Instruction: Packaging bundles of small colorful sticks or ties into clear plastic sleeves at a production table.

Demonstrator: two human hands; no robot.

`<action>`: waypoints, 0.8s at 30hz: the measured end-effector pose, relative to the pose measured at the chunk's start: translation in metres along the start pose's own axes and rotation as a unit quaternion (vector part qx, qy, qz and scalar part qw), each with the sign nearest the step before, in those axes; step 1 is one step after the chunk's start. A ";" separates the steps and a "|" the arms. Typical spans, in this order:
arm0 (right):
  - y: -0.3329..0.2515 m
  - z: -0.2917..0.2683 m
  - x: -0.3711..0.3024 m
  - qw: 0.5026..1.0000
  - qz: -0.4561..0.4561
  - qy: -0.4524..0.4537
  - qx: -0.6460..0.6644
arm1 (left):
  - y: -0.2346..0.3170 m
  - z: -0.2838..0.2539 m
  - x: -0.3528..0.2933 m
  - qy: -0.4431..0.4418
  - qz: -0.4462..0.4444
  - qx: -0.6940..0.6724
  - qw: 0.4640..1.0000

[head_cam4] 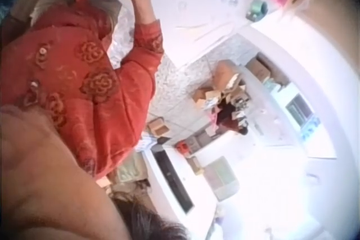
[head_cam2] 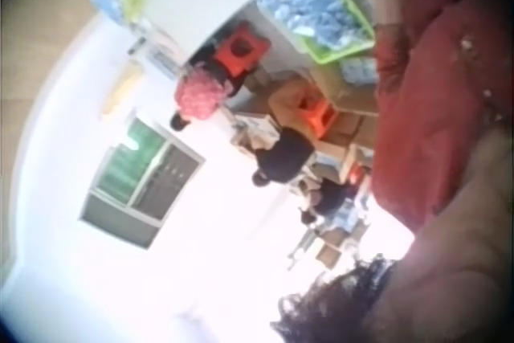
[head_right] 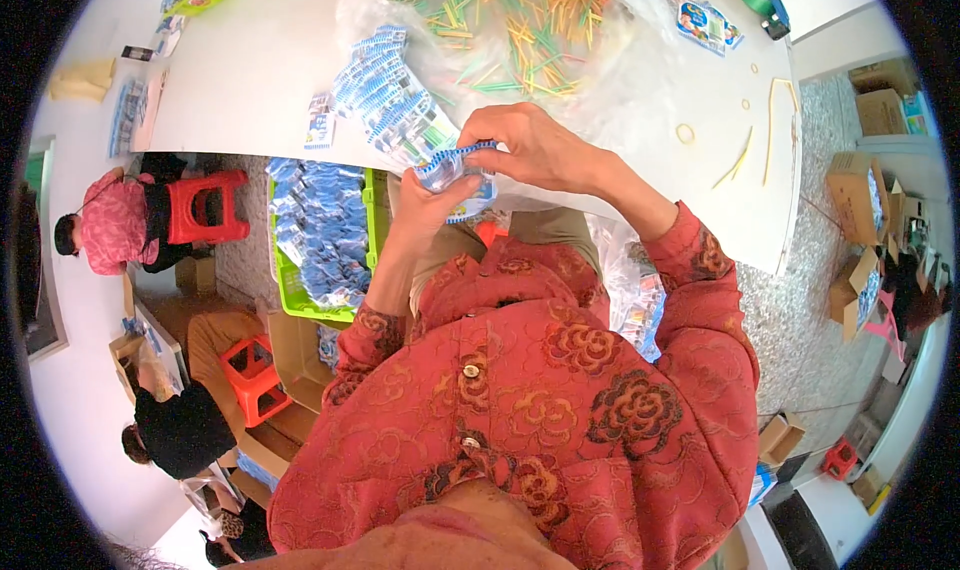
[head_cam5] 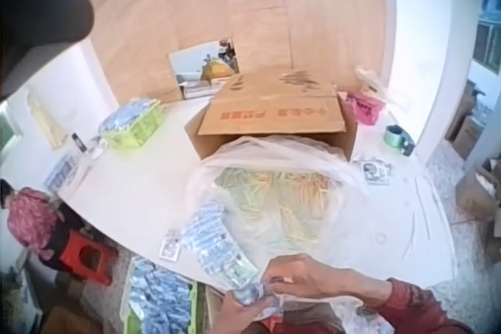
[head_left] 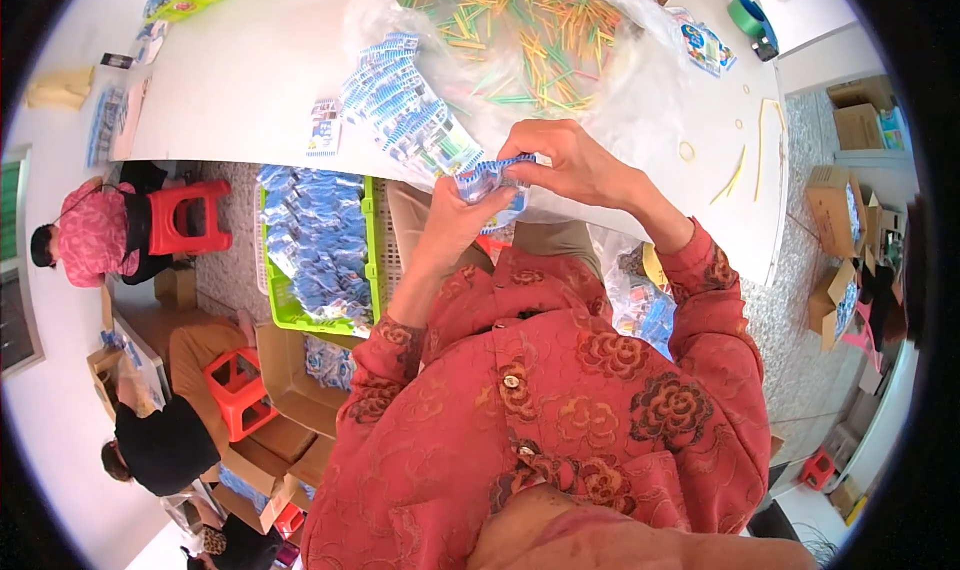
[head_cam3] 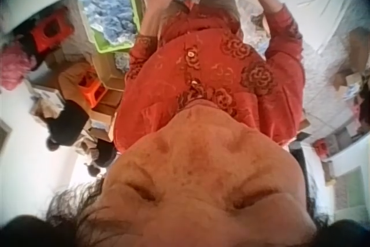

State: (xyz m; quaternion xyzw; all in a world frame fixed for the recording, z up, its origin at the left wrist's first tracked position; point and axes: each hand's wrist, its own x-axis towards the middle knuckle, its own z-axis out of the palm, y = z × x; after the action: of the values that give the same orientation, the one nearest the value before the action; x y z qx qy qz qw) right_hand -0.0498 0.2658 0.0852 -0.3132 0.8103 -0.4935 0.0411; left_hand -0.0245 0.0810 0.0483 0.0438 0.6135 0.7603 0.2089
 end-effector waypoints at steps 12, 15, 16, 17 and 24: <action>-0.015 -0.001 -0.015 0.991 0.017 0.124 -0.035 | 0.006 0.012 0.001 0.091 0.045 0.054 0.993; -0.015 0.002 -0.015 0.984 -0.052 0.149 -0.080 | 0.001 0.009 0.003 0.090 0.074 0.131 0.984; -0.016 0.002 -0.015 0.980 -0.061 0.158 -0.108 | 0.000 0.009 0.003 0.090 0.074 0.130 0.985; -0.017 0.003 -0.016 0.974 -0.070 0.166 -0.137 | 0.002 0.012 0.002 0.096 0.085 0.123 0.984; -0.024 0.008 -0.022 0.936 -0.144 0.182 -0.265 | 0.003 0.016 0.004 0.123 0.076 0.138 0.980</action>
State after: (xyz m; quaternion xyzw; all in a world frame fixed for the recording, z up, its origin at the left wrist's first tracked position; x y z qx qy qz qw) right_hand -0.0178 0.2642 0.0957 -0.3310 0.8517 -0.3101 -0.2625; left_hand -0.0237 0.0967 0.0547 0.0250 0.7282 0.6818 0.0653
